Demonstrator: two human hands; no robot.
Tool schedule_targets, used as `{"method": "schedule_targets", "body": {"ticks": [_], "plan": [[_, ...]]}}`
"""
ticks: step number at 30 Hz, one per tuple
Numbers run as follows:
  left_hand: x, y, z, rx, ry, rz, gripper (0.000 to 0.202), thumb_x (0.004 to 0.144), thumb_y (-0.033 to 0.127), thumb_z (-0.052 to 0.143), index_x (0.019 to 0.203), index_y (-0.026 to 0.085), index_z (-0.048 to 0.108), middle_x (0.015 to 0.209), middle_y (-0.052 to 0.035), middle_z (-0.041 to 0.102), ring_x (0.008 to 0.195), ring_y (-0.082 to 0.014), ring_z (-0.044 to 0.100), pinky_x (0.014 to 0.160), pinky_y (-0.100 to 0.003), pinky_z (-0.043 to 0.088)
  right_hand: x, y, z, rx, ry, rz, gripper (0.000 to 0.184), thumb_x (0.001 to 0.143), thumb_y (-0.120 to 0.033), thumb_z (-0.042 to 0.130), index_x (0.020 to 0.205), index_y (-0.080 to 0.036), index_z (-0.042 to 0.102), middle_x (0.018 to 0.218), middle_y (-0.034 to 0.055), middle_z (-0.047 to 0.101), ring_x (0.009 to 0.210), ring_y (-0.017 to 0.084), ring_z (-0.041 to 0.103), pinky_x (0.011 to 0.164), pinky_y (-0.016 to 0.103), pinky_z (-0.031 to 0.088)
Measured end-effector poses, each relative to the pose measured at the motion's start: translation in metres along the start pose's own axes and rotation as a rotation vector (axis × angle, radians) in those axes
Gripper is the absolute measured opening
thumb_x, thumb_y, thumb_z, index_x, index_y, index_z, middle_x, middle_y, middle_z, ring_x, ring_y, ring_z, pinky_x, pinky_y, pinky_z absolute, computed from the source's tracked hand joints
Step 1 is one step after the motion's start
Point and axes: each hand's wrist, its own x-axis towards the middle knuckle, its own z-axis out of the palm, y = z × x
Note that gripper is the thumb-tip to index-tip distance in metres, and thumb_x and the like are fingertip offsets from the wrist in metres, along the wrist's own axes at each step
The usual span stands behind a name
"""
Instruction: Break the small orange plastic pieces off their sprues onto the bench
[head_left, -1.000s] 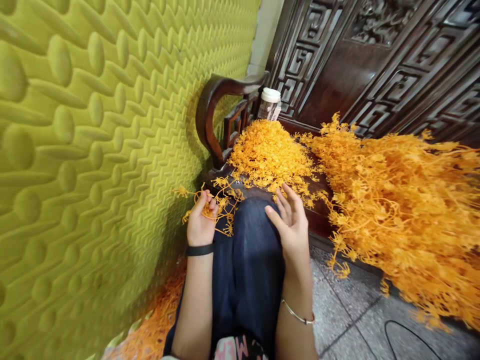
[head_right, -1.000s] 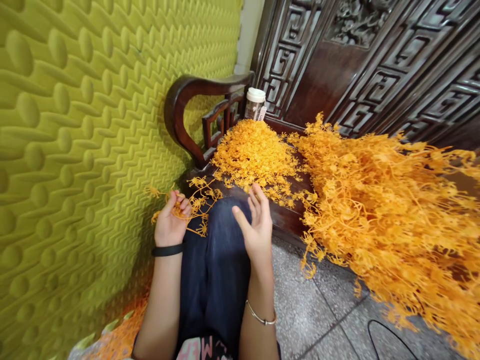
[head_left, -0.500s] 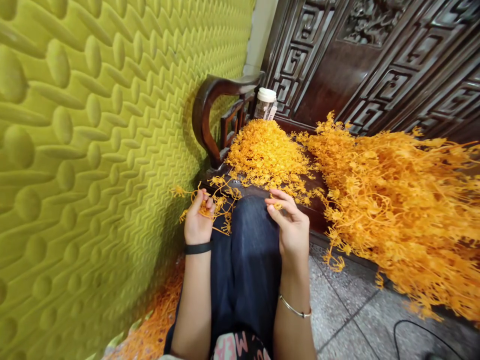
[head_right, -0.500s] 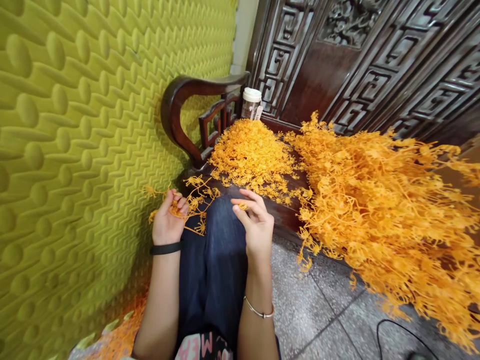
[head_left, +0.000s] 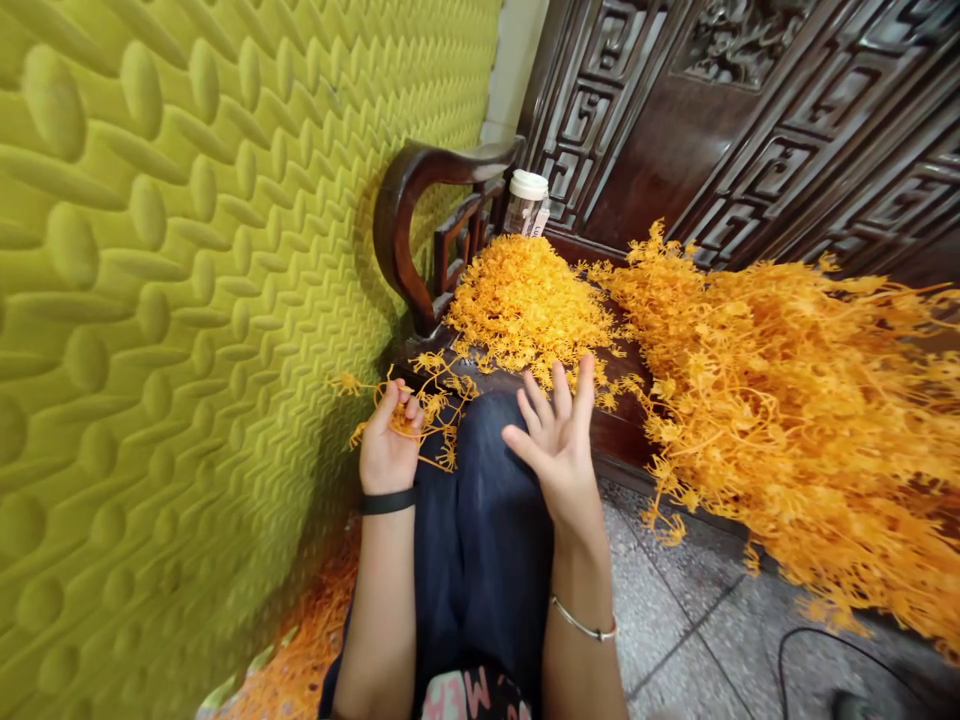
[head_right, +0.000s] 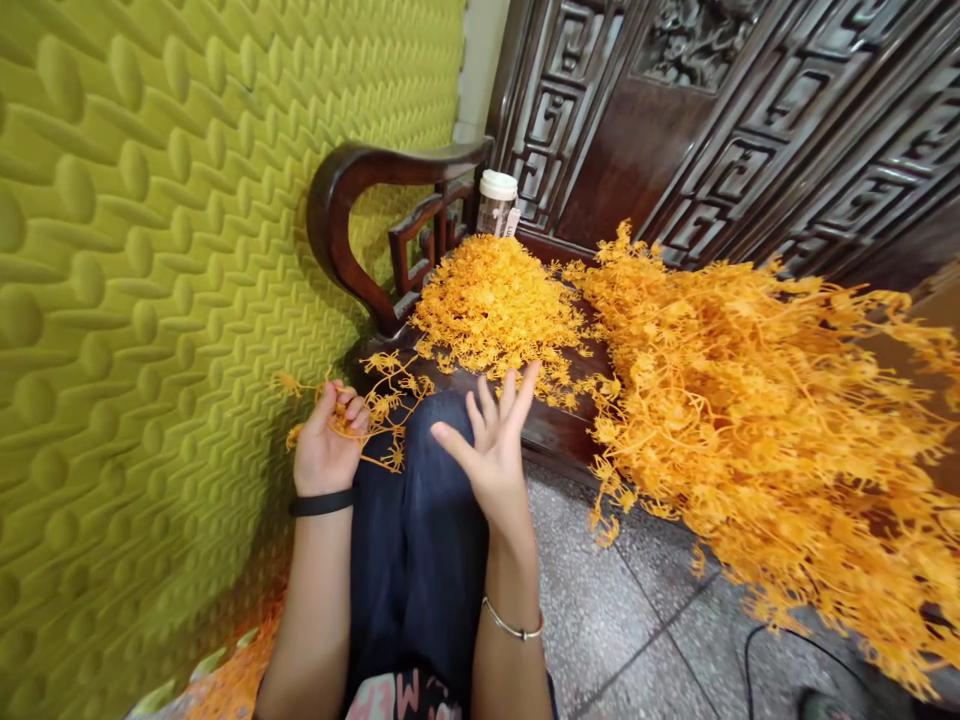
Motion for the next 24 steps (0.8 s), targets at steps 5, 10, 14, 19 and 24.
{"method": "schedule_targets", "body": {"ticks": [5,10,14,19,24], "plan": [[-0.003,-0.005,0.001,0.084,-0.065,0.035,0.009,0.072,0.018,0.068,0.069,0.012,0.061,0.060,0.0031,0.051,0.048,-0.0041,0.046,0.041,-0.015,0.036,0.008,0.024,-0.017,-0.127,0.081,0.122,0.092,0.073,-0.035,0.067,0.144,-0.032,0.008,0.147,0.0132,0.028,0.128,0.026,0.042,0.103,0.050,0.037],[-0.018,-0.012,0.010,0.367,-0.299,0.128,0.012,0.070,0.024,0.069,0.074,0.013,0.068,0.074,-0.0046,0.063,0.063,-0.0114,0.057,0.054,-0.021,0.045,0.004,0.014,-0.014,-0.217,0.016,0.121,0.031,0.075,-0.030,0.065,0.105,-0.021,0.064,0.115,0.0082,0.063,0.114,0.022,0.054,0.105,0.049,0.034],[-0.032,-0.016,0.020,0.624,-0.425,0.152,0.010,0.076,0.022,0.063,0.076,0.014,0.069,0.083,-0.0074,0.067,0.067,-0.0144,0.061,0.065,-0.026,0.048,-0.002,-0.004,-0.006,-0.139,-0.007,0.026,0.022,0.080,-0.024,0.061,0.102,-0.023,0.065,0.109,0.0051,0.066,0.106,0.019,0.059,0.099,0.043,0.042],[-0.042,-0.015,0.025,0.917,-0.573,0.018,0.015,0.076,0.022,0.061,0.063,0.015,0.062,0.063,-0.0018,0.060,0.059,-0.0122,0.056,0.062,-0.024,0.044,-0.007,-0.016,-0.003,-0.058,-0.028,-0.088,0.026,0.082,-0.020,0.059,0.106,-0.028,0.063,0.115,0.0018,0.062,0.111,0.017,0.055,0.100,0.038,0.041],[-0.044,-0.011,0.021,1.207,-0.727,-0.002,0.016,0.073,0.026,0.064,0.064,0.014,0.058,0.062,0.0014,0.051,0.058,-0.0099,0.046,0.057,-0.022,0.037,-0.008,-0.018,-0.005,-0.104,-0.042,-0.108,0.037,0.076,-0.016,0.065,0.111,-0.028,0.062,0.093,-0.0005,0.063,0.090,0.013,0.058,0.086,0.030,0.045]]}}
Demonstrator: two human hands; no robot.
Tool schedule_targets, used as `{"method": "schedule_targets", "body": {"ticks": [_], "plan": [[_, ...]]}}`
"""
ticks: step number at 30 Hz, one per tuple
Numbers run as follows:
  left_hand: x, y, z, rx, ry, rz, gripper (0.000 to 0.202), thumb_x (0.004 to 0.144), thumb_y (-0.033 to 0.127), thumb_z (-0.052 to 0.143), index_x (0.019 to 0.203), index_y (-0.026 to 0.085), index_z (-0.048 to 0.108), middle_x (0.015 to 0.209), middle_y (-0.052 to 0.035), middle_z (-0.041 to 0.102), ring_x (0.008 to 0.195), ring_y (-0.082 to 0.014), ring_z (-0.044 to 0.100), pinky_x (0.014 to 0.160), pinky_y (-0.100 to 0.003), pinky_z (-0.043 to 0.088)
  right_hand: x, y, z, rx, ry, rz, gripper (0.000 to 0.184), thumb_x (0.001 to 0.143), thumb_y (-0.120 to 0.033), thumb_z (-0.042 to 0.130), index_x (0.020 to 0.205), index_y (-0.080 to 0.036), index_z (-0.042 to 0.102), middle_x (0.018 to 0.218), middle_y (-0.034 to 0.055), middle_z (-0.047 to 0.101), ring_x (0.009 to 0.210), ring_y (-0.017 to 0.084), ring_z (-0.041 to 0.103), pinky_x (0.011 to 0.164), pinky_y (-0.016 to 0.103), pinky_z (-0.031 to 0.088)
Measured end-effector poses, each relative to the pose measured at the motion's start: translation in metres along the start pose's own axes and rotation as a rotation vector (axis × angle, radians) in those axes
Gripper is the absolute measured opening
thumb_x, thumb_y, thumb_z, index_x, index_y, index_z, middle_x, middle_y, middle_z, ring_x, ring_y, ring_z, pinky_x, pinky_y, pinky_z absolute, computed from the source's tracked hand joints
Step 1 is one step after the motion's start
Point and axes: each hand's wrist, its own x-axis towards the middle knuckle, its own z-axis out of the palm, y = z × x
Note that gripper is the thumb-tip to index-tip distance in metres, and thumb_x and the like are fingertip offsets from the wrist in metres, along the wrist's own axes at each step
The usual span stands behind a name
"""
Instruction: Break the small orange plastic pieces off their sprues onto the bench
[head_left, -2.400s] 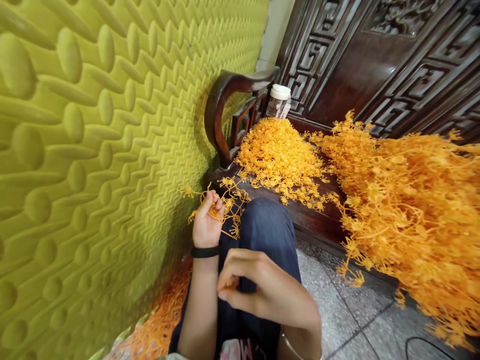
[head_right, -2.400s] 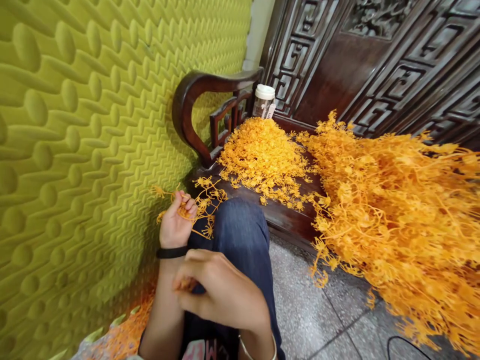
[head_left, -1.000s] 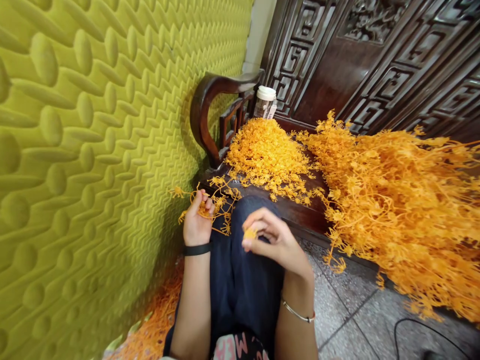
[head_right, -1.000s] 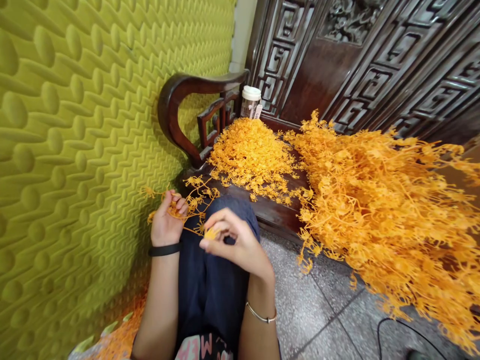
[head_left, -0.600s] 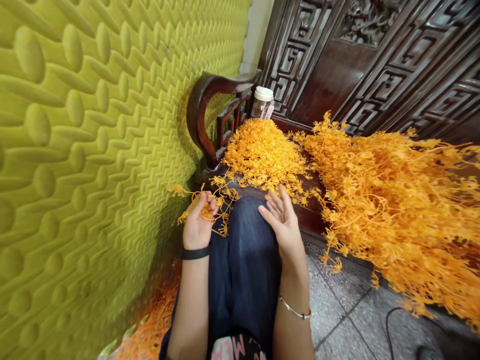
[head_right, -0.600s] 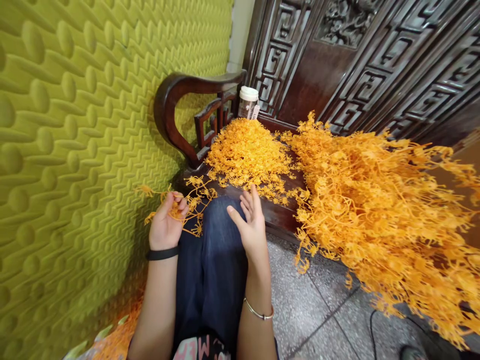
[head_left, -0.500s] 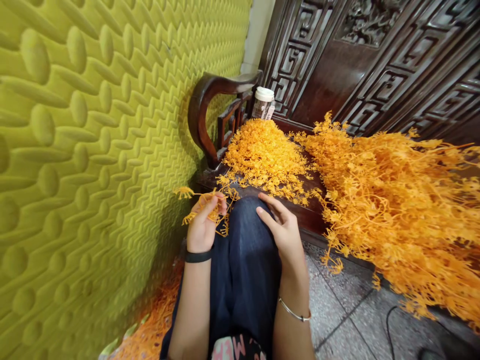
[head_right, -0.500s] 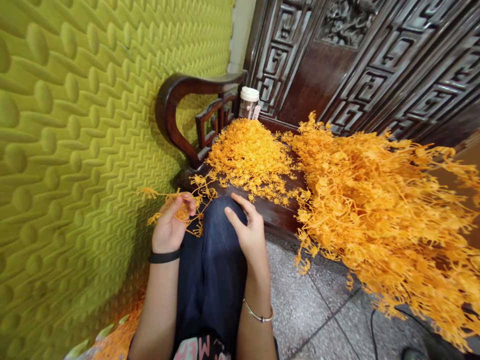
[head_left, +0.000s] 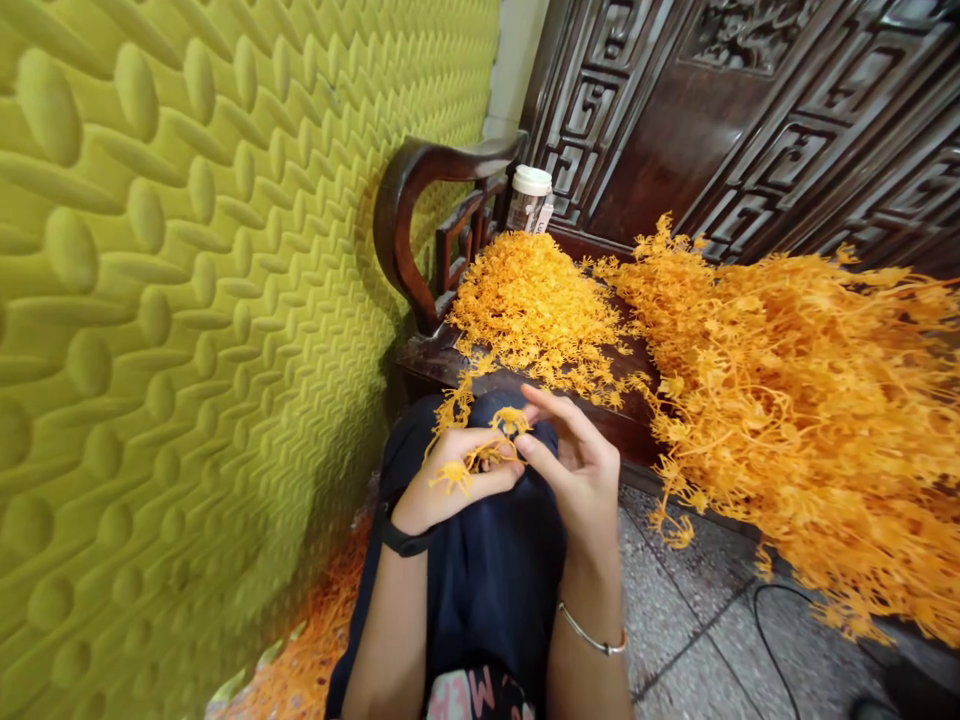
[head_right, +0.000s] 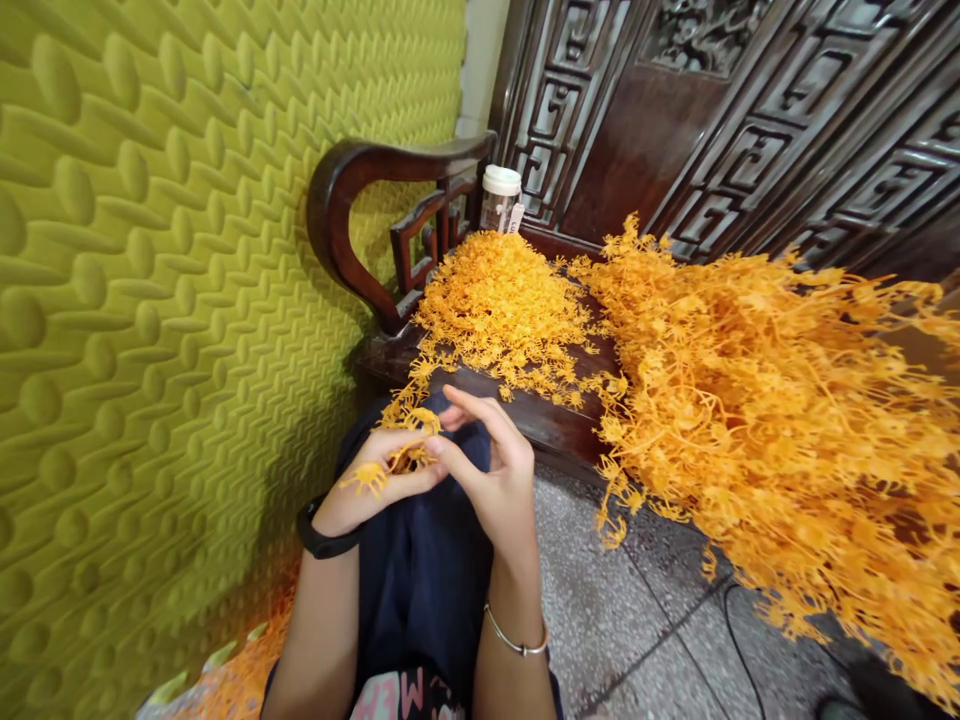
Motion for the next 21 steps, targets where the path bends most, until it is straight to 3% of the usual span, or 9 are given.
{"method": "schedule_targets", "body": {"ticks": [2,4,9,11,14,18,21], "plan": [[0.000,-0.001,0.000,0.014,-0.075,-0.022,0.017,0.072,0.028,0.066,0.069,0.014,0.057,0.063,0.0021,0.050,0.058,-0.0095,0.045,0.056,-0.022,0.037,0.000,0.000,-0.001,-0.024,0.008,-0.019,0.027,0.077,-0.014,0.065,0.100,-0.027,0.066,0.082,-0.0017,0.061,0.080,0.011,0.056,0.076,0.026,0.045],[0.000,-0.001,0.000,-0.006,-0.073,-0.048,0.022,0.068,0.030,0.071,0.076,0.015,0.056,0.064,0.0034,0.050,0.056,-0.0085,0.045,0.055,-0.021,0.037,0.000,0.000,-0.002,-0.016,0.011,-0.024,0.018,0.078,-0.012,0.062,0.088,-0.025,0.068,0.079,-0.0020,0.060,0.078,0.010,0.055,0.072,0.024,0.044],[0.004,0.005,0.006,-0.073,0.150,0.019,0.040,0.068,0.030,0.072,0.103,0.020,0.055,0.098,-0.0023,0.060,0.060,-0.0062,0.049,0.059,-0.019,0.042,0.003,0.004,-0.003,0.041,0.061,0.037,0.012,0.078,-0.010,0.061,0.080,-0.022,0.063,0.081,-0.0020,0.058,0.082,0.010,0.054,0.073,0.022,0.042],[0.007,0.007,0.008,-0.038,0.175,0.064,0.029,0.074,0.030,0.067,0.100,0.019,0.060,0.098,-0.0035,0.063,0.066,-0.0085,0.054,0.065,-0.020,0.044,0.004,0.007,-0.003,0.070,0.069,0.062,0.011,0.077,-0.011,0.061,0.078,-0.022,0.063,0.081,-0.0020,0.057,0.082,0.010,0.053,0.074,0.022,0.042],[0.009,0.008,0.011,-0.040,0.184,0.069,0.015,0.079,0.030,0.061,0.083,0.016,0.065,0.080,-0.0026,0.066,0.067,-0.0111,0.058,0.063,-0.020,0.044,0.004,0.011,-0.005,0.124,0.063,0.093,0.011,0.076,-0.011,0.062,0.078,-0.022,0.063,0.081,-0.0023,0.056,0.081,0.010,0.053,0.074,0.023,0.043],[0.009,0.007,0.012,-0.048,0.148,0.053,0.014,0.081,0.028,0.058,0.079,0.016,0.065,0.072,-0.0005,0.065,0.062,-0.0105,0.057,0.058,-0.019,0.043,0.003,0.011,-0.008,0.121,0.019,0.165,0.015,0.078,-0.015,0.062,0.089,-0.025,0.065,0.087,-0.0015,0.060,0.080,0.011,0.055,0.071,0.024,0.044],[0.009,0.007,0.012,-0.020,0.123,0.061,0.019,0.083,0.030,0.055,0.072,0.015,0.062,0.066,0.0009,0.061,0.062,-0.0100,0.055,0.059,-0.019,0.042,0.003,0.009,-0.009,0.073,-0.011,0.132,0.012,0.076,-0.017,0.065,0.085,-0.025,0.068,0.082,-0.0008,0.063,0.078,0.011,0.056,0.068,0.023,0.044]]}}
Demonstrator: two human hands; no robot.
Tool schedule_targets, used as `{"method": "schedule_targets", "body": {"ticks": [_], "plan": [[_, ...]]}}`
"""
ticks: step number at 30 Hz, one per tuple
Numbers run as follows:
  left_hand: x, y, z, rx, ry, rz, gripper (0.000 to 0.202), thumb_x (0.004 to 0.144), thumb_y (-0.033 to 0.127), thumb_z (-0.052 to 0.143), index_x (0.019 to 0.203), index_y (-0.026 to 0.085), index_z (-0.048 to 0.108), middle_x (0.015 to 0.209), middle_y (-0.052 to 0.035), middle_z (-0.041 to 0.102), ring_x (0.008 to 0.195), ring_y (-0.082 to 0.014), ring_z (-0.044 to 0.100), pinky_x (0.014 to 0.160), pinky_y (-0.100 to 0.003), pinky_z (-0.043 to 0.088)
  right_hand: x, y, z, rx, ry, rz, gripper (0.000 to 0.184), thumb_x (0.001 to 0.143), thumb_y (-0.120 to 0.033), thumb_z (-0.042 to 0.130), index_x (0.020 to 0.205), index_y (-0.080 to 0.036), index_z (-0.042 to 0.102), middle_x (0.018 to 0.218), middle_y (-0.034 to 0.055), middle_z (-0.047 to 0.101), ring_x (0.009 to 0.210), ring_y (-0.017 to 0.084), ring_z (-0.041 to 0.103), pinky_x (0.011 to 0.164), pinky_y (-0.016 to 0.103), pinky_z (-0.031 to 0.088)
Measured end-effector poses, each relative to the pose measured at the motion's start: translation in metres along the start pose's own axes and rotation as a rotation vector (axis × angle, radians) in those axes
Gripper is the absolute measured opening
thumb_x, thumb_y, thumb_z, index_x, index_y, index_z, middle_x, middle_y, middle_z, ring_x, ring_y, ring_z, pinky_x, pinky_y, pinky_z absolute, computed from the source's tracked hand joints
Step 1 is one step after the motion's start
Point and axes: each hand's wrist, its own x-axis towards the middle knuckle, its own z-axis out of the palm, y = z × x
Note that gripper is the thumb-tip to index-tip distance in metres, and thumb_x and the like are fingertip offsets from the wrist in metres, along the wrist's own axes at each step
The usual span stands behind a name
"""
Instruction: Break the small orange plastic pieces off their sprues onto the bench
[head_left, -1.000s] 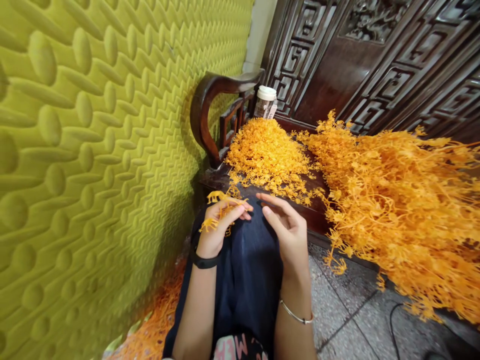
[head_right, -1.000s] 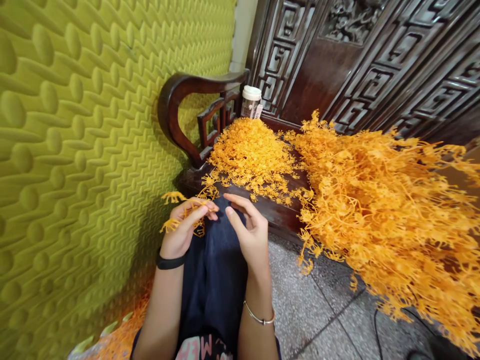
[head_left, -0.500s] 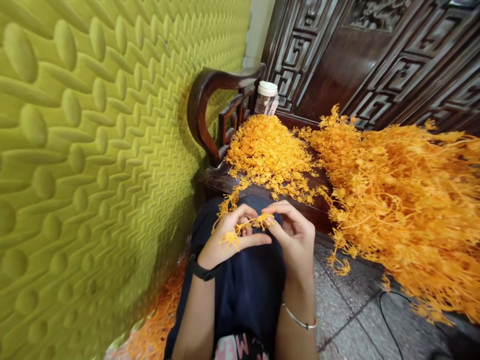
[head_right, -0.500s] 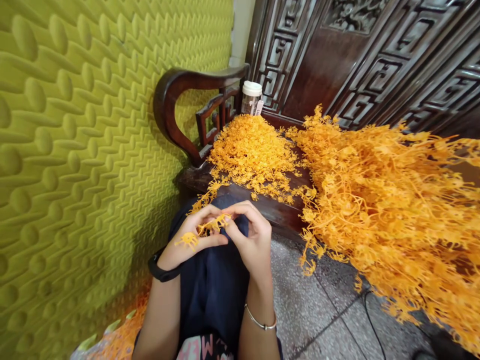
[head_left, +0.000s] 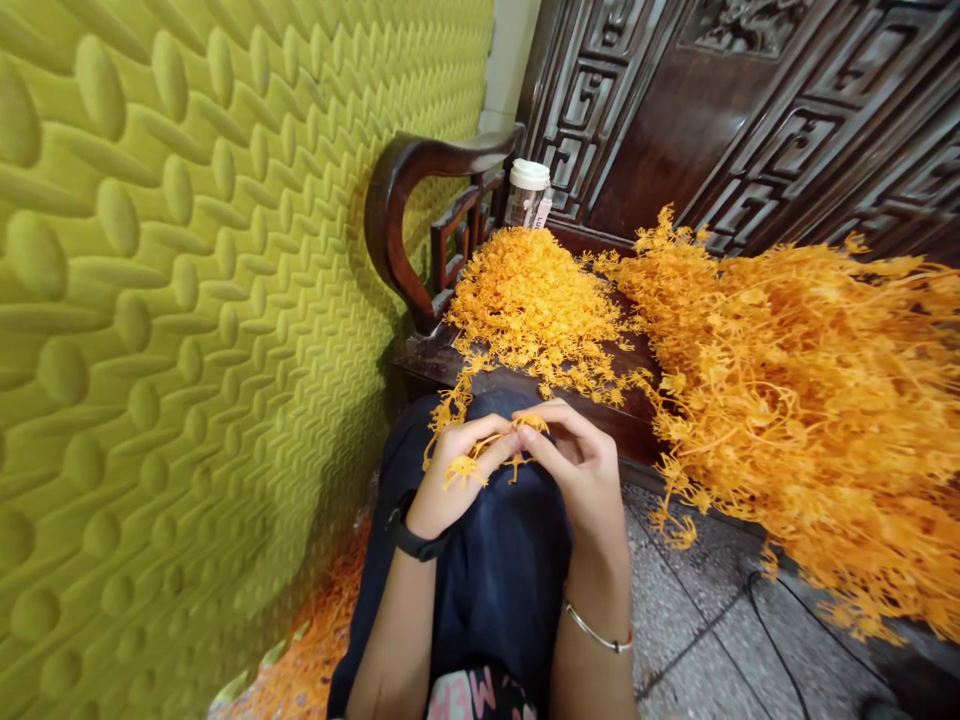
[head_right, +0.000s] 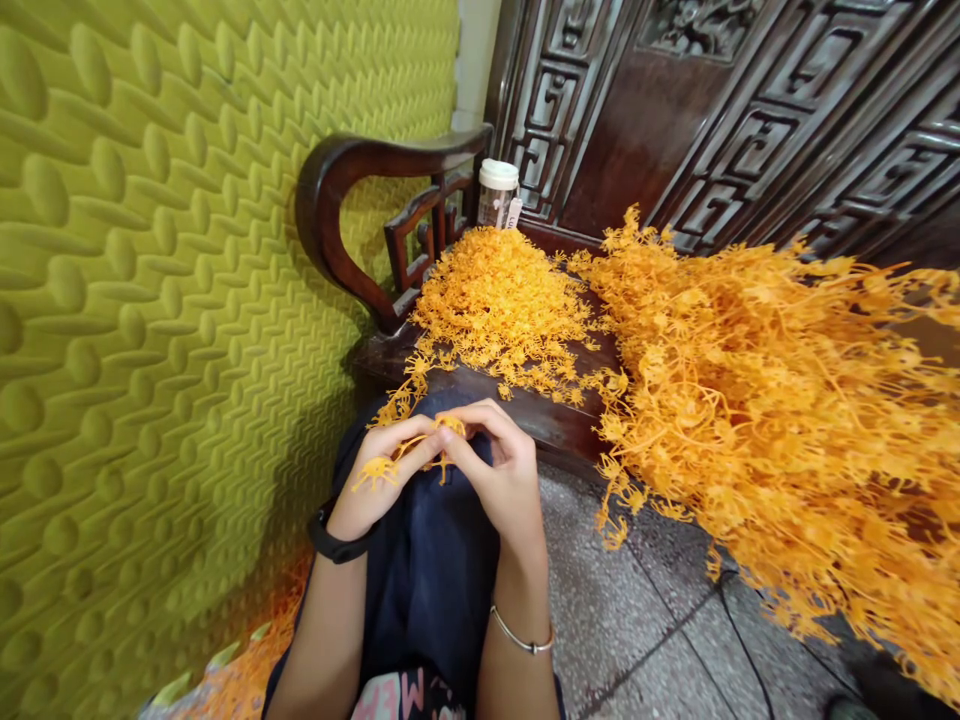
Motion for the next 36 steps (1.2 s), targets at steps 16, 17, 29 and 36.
{"method": "schedule_targets", "body": {"ticks": [16,17,29,36], "plan": [[0.001,-0.001,0.004,-0.097,-0.065,0.121,0.018,0.086,0.024,0.051,0.072,0.016,0.060,0.076,-0.0013,0.061,0.074,-0.0119,0.056,0.071,-0.021,0.042,0.001,0.002,0.021,0.615,0.238,0.283,0.008,0.061,-0.021,0.073,0.063,-0.018,0.065,0.066,-0.0017,0.058,0.053,0.007,0.049,0.048,0.020,0.039],[0.001,-0.001,0.005,-0.101,-0.071,0.112,0.018,0.086,0.024,0.051,0.073,0.016,0.060,0.076,-0.0015,0.062,0.074,-0.0121,0.056,0.071,-0.022,0.042,0.001,0.002,0.022,0.638,0.250,0.303,0.011,0.060,-0.022,0.074,0.062,-0.018,0.065,0.065,-0.0017,0.058,0.052,0.007,0.047,0.048,0.020,0.039],[-0.003,-0.011,-0.015,-0.287,-0.037,0.220,0.020,0.085,0.021,0.052,0.068,0.017,0.062,0.093,-0.0065,0.069,0.099,-0.0222,0.061,0.091,-0.037,0.043,0.011,0.014,-0.022,0.728,0.328,0.124,0.010,0.074,-0.026,0.065,0.074,-0.021,0.056,0.068,-0.0023,0.044,0.064,0.009,0.047,0.068,0.023,0.046],[-0.001,-0.015,-0.015,-0.262,0.163,0.133,0.018,0.084,0.026,0.054,0.071,0.018,0.063,0.087,-0.0048,0.067,0.089,-0.0197,0.061,0.085,-0.033,0.044,-0.001,-0.002,-0.017,0.343,-0.123,0.159,0.021,0.077,-0.024,0.062,0.097,-0.022,0.064,0.068,0.0001,0.060,0.065,0.013,0.057,0.066,0.028,0.048]]}}
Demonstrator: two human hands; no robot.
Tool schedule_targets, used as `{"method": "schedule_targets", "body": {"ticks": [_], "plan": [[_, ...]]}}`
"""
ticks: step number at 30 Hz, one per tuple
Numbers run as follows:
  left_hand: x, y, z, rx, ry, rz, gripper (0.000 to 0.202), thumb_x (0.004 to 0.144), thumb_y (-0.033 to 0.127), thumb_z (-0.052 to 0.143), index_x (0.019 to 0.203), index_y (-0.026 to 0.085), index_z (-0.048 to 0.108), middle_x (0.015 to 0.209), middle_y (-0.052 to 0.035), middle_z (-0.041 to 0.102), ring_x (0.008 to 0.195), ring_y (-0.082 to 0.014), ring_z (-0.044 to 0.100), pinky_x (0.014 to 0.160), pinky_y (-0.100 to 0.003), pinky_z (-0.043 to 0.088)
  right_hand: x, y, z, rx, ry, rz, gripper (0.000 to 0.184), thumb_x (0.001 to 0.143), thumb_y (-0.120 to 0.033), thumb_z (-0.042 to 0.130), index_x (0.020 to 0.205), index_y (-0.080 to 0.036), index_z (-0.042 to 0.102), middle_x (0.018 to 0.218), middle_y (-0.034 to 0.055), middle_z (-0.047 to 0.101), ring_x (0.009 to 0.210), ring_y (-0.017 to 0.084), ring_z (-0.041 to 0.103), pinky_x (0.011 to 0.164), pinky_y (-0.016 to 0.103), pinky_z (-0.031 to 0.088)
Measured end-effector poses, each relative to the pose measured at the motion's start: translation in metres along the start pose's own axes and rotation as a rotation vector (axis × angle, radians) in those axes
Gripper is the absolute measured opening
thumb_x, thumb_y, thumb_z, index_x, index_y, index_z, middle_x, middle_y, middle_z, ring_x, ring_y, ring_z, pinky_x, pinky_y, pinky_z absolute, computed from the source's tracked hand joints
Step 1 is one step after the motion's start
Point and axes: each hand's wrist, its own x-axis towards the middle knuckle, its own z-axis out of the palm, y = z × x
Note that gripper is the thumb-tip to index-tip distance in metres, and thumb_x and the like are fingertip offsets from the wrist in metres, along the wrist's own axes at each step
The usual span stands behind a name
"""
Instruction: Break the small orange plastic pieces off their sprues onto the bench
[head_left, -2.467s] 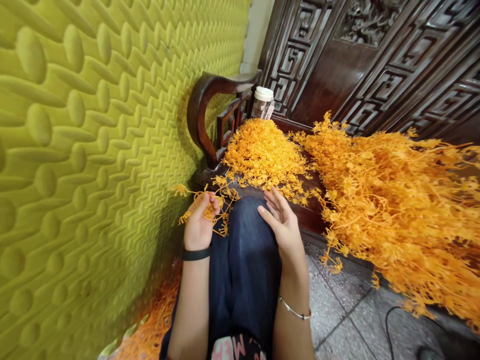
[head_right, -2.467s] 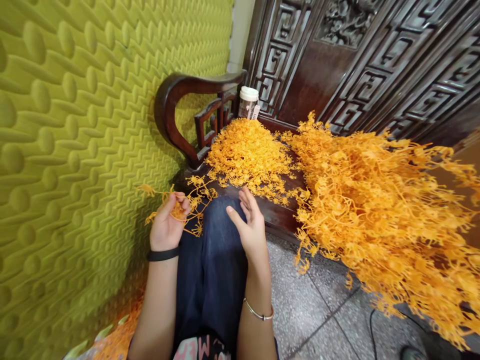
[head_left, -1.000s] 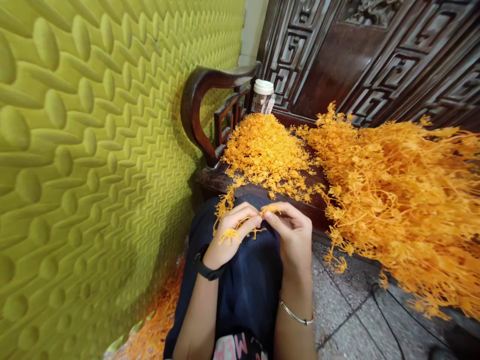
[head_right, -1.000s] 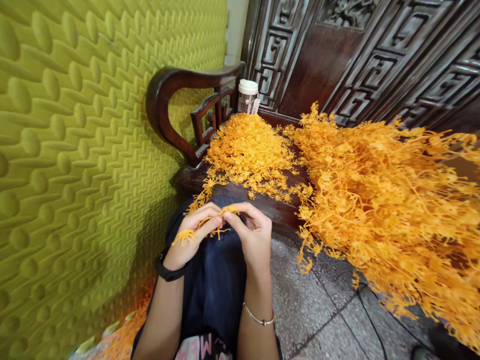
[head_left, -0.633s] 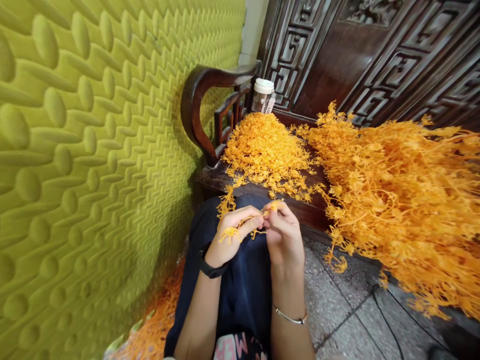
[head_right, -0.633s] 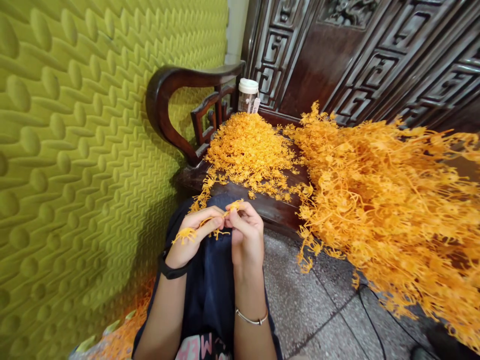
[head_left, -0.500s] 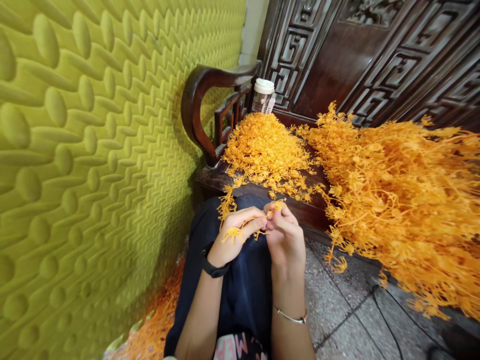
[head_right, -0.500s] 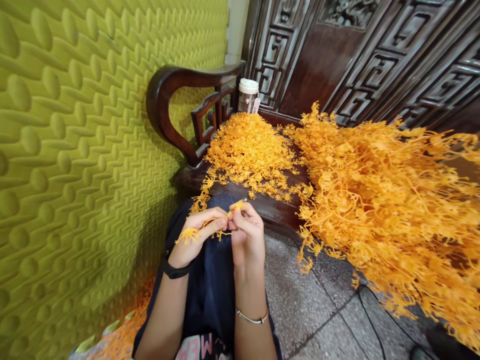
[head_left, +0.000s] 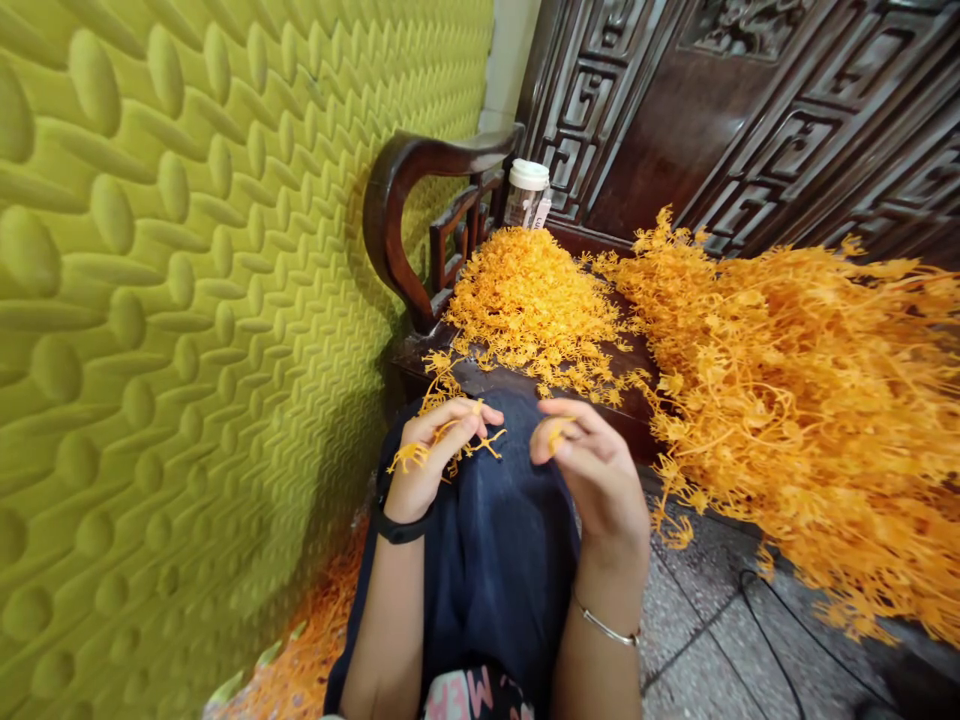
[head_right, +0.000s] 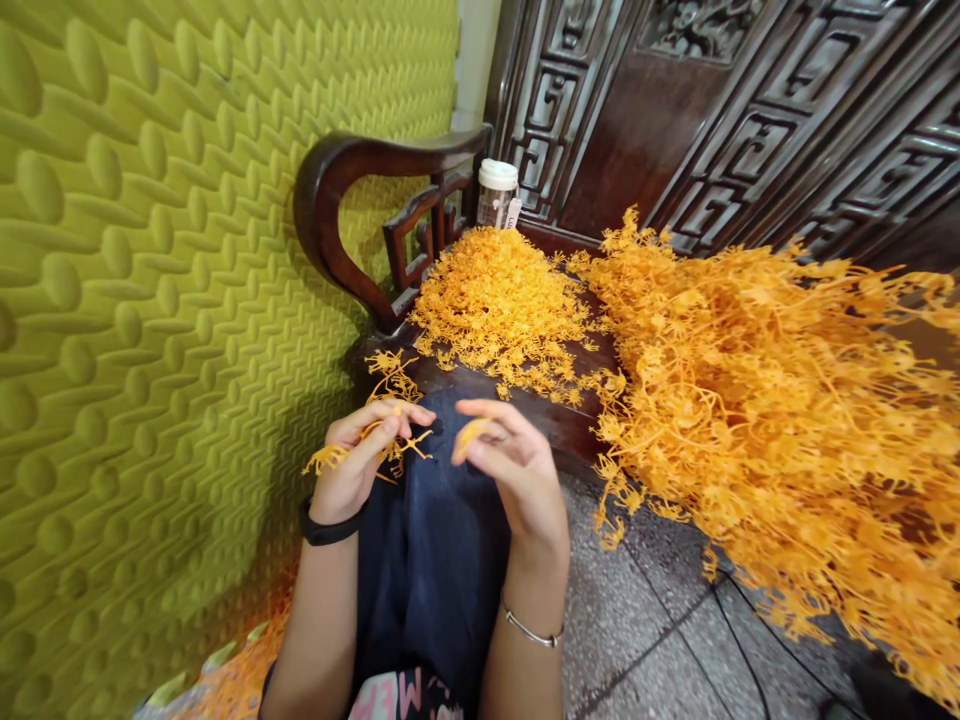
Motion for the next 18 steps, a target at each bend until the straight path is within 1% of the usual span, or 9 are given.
{"method": "schedule_targets", "body": {"ticks": [2,3,4,6,8,9,12,15,18], "plan": [[0.000,-0.001,-0.001,-0.005,0.028,0.003,0.018,0.084,0.026,0.054,0.070,0.018,0.063,0.086,-0.0044,0.067,0.088,-0.0190,0.061,0.084,-0.032,0.044,-0.002,-0.001,0.005,-0.120,-0.262,0.164,0.022,0.074,-0.023,0.066,0.096,-0.021,0.064,0.067,-0.0006,0.063,0.061,0.012,0.058,0.061,0.027,0.048],[0.001,-0.001,-0.002,-0.007,0.045,0.003,0.019,0.084,0.025,0.054,0.069,0.018,0.063,0.085,-0.0044,0.067,0.088,-0.0188,0.061,0.084,-0.032,0.044,-0.003,-0.001,0.008,-0.149,-0.354,0.230,0.020,0.073,-0.024,0.068,0.093,-0.020,0.065,0.066,-0.0011,0.063,0.058,0.011,0.058,0.057,0.025,0.048],[0.001,-0.002,-0.003,-0.009,0.065,0.003,0.019,0.084,0.025,0.054,0.069,0.017,0.063,0.085,-0.0044,0.067,0.087,-0.0186,0.061,0.084,-0.032,0.044,-0.002,-0.001,0.010,-0.144,-0.373,0.257,0.018,0.073,-0.024,0.068,0.090,-0.020,0.065,0.065,-0.0018,0.063,0.054,0.010,0.057,0.055,0.023,0.048],[0.001,-0.002,-0.005,-0.013,0.112,0.007,0.019,0.083,0.026,0.055,0.069,0.017,0.063,0.083,-0.0042,0.067,0.085,-0.0179,0.061,0.083,-0.031,0.045,0.002,0.002,0.012,-0.040,-0.187,0.169,0.019,0.077,-0.027,0.064,0.096,-0.022,0.065,0.071,-0.0010,0.065,0.057,0.009,0.060,0.058,0.023,0.051],[0.002,-0.002,-0.006,-0.024,0.143,0.012,0.019,0.083,0.026,0.055,0.069,0.017,0.063,0.082,-0.0040,0.067,0.083,-0.0168,0.061,0.081,-0.029,0.045,0.007,0.006,0.011,0.118,0.084,-0.006,0.027,0.082,-0.032,0.058,0.108,-0.026,0.060,0.097,0.0034,0.067,0.082,0.013,0.065,0.077,0.031,0.053],[0.002,-0.002,-0.006,-0.029,0.149,0.012,0.019,0.083,0.026,0.055,0.069,0.017,0.063,0.082,-0.0039,0.066,0.082,-0.0163,0.060,0.081,-0.029,0.045,0.009,0.008,0.009,0.170,0.161,-0.069,0.032,0.082,-0.035,0.057,0.114,-0.028,0.056,0.112,0.0051,0.063,0.098,0.017,0.063,0.089,0.037,0.049],[0.003,-0.003,-0.006,-0.042,0.141,0.013,0.019,0.084,0.024,0.054,0.070,0.016,0.064,0.083,-0.0038,0.066,0.082,-0.0153,0.060,0.080,-0.028,0.045,0.014,0.013,0.000,0.160,0.200,-0.081,0.045,0.079,-0.035,0.061,0.122,-0.031,0.049,0.133,0.0069,0.050,0.121,0.023,0.049,0.105,0.049,0.035],[0.003,-0.004,-0.003,-0.041,0.130,0.011,0.017,0.084,0.024,0.055,0.072,0.016,0.066,0.081,-0.0035,0.066,0.083,-0.0155,0.061,0.081,-0.028,0.046,0.015,0.015,-0.003,0.049,0.243,-0.004,0.050,0.077,-0.029,0.063,0.124,-0.028,0.048,0.131,0.0077,0.052,0.119,0.023,0.051,0.107,0.049,0.032],[0.004,-0.005,0.001,-0.060,0.117,-0.016,0.015,0.083,0.025,0.055,0.078,0.016,0.066,0.083,-0.0038,0.067,0.083,-0.0157,0.062,0.078,-0.027,0.048,0.014,0.014,0.000,-0.017,0.219,0.050,0.038,0.078,-0.025,0.062,0.115,-0.022,0.058,0.124,0.0082,0.058,0.115,0.021,0.055,0.107,0.045,0.033]]}}
